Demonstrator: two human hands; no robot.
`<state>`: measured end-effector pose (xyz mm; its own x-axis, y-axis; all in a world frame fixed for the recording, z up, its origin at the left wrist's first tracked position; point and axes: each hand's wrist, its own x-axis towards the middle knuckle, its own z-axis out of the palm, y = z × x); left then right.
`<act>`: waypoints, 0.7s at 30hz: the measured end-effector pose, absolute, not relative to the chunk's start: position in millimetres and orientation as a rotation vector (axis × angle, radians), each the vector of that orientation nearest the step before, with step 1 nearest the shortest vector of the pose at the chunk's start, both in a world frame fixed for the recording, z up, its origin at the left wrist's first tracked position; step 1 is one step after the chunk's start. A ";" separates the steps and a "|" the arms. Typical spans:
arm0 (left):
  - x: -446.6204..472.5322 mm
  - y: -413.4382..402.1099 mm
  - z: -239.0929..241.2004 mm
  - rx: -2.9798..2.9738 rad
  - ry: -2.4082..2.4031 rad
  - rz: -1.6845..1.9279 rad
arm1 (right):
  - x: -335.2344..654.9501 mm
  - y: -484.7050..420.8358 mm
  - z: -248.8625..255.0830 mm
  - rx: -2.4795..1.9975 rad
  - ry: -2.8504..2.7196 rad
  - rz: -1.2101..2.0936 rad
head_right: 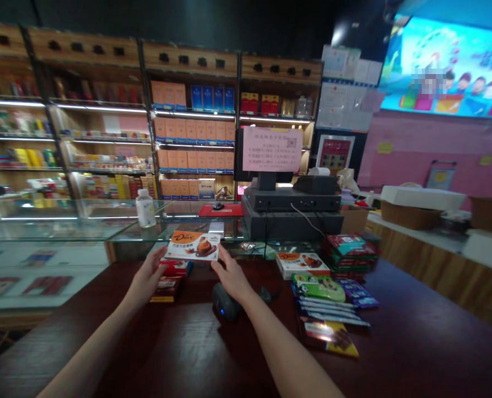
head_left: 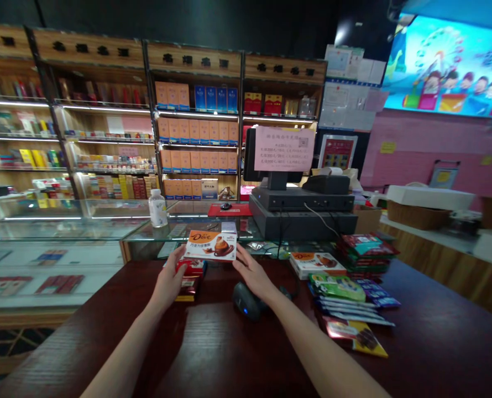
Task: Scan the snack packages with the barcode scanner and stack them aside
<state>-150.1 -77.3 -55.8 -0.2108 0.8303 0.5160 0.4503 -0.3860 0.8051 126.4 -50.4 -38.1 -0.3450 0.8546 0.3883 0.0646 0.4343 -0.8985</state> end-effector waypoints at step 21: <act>-233.8 -63.7 -91.7 1.466 1.567 1.620 | 51.0 -28.0 -15.0 -1.034 -1.967 1.150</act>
